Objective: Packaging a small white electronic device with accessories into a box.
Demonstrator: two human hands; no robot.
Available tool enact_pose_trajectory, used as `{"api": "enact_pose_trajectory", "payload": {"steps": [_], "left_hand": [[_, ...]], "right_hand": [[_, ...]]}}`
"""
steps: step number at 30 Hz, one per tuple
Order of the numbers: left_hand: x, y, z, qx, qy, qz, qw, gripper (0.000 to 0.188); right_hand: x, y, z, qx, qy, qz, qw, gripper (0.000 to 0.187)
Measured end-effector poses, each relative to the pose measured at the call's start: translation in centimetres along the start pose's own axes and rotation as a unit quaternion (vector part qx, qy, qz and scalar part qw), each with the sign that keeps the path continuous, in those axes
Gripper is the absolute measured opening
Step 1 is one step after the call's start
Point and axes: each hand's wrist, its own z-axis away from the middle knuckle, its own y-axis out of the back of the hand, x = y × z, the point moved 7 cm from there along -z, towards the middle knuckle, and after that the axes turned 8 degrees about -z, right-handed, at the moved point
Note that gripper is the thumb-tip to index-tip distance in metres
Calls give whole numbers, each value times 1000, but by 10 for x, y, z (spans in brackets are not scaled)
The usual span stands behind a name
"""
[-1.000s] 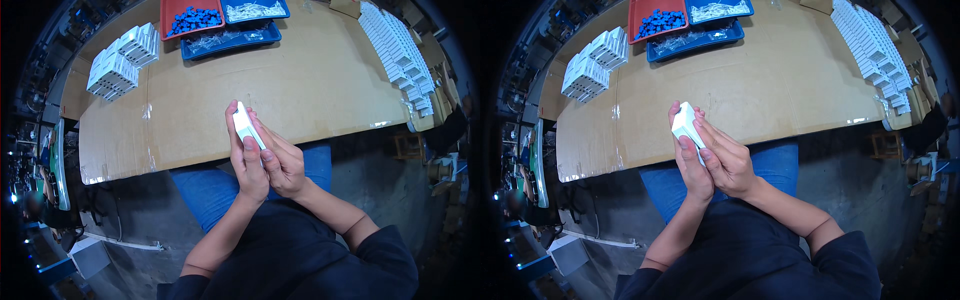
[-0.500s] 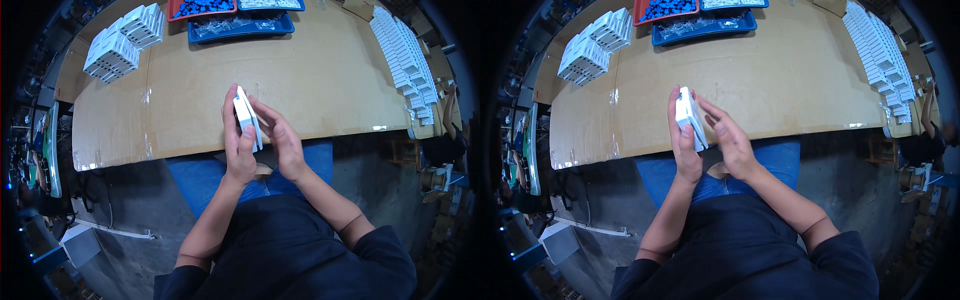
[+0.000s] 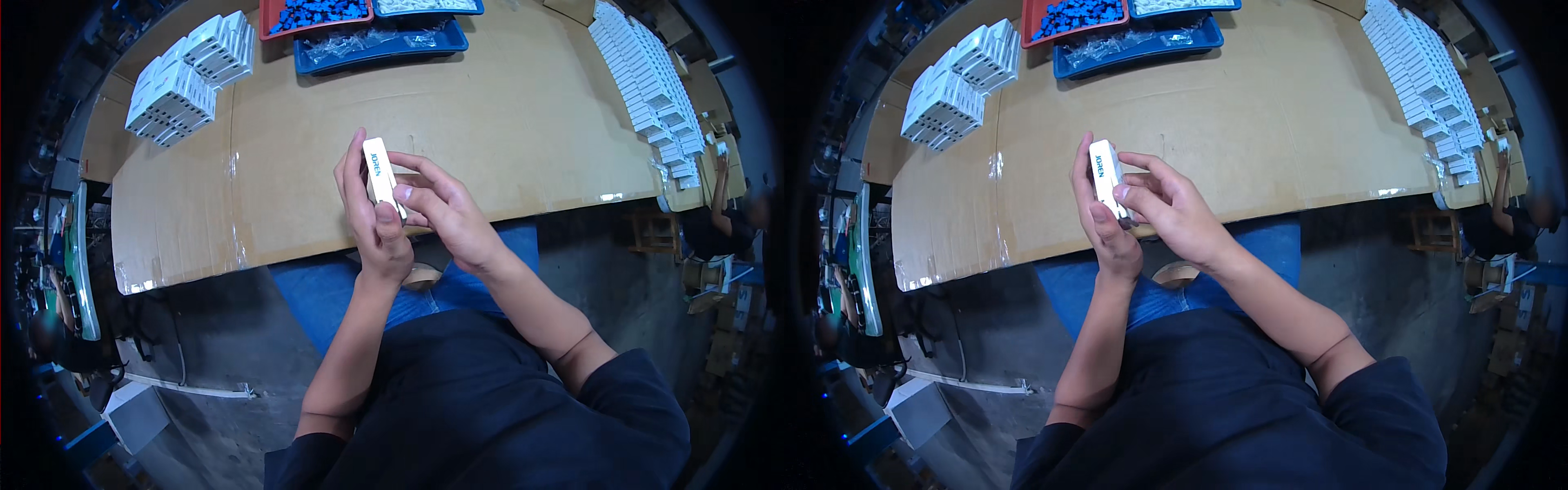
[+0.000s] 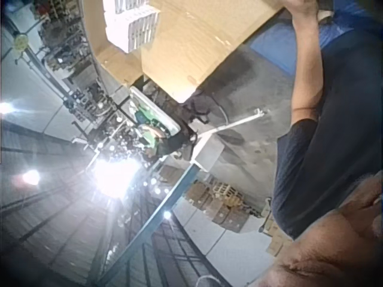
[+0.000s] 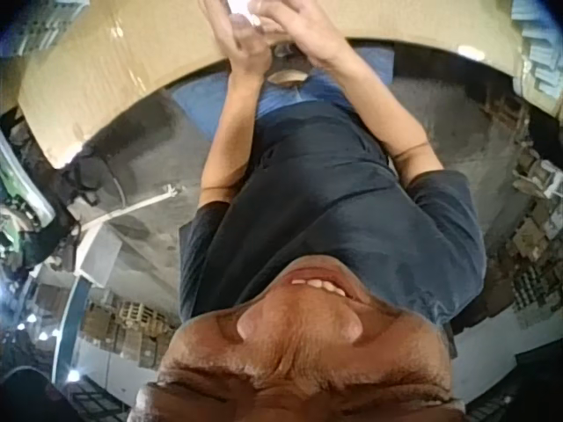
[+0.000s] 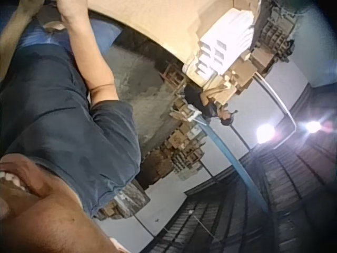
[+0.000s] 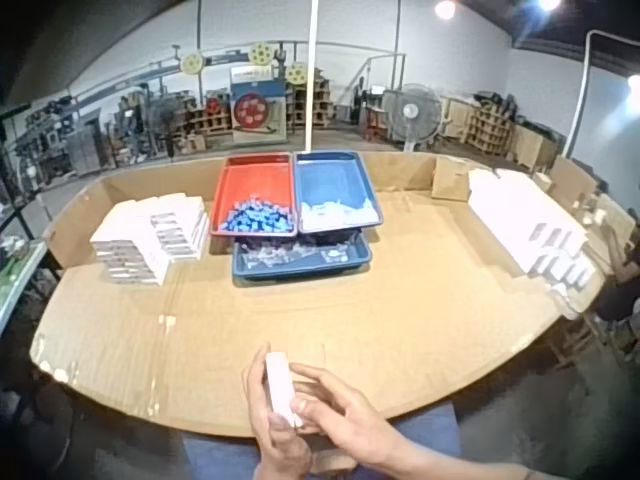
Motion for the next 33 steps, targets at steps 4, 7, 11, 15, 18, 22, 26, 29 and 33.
{"api": "enact_pose_trajectory", "payload": {"steps": [4, 7, 11, 15, 18, 22, 26, 29, 33], "left_hand": [[-5, 0, 3, 34, 32, -4, 999, 95], [-4, 1, 1, 34, 36, -20, 999, 95], [-11, 5, -3, 55, -20, 13, 998, 92], [-15, 7, -3, 89, -63, -31, 994, 94], [-25, 5, -5, 99, -11, 42, 994, 92], [-40, 5, -6, 106, 22, 58, 992, 89], [-48, 7, -5, 118, 47, 67, 990, 86], [-52, 7, -14, 113, 53, 76, 989, 91], [-62, 5, -17, 134, 83, 102, 982, 92]], "right_hand": [[6, -7, 1, 24, 3, -11, 1000, 54], [0, -8, -2, 9, 32, 5, 999, 54], [-1, -13, -8, 2, 45, 32, 998, 54], [3, -17, -10, 2, 57, 25, 998, 54], [5, -17, -13, -8, 46, 26, 999, 55], [12, -15, -19, -4, 86, 73, 994, 52], [18, -10, -25, 1, 122, 120, 985, 49], [11, -10, -33, -17, 107, 159, 981, 48], [9, -9, -44, -7, 168, 169, 971, 48]]}}
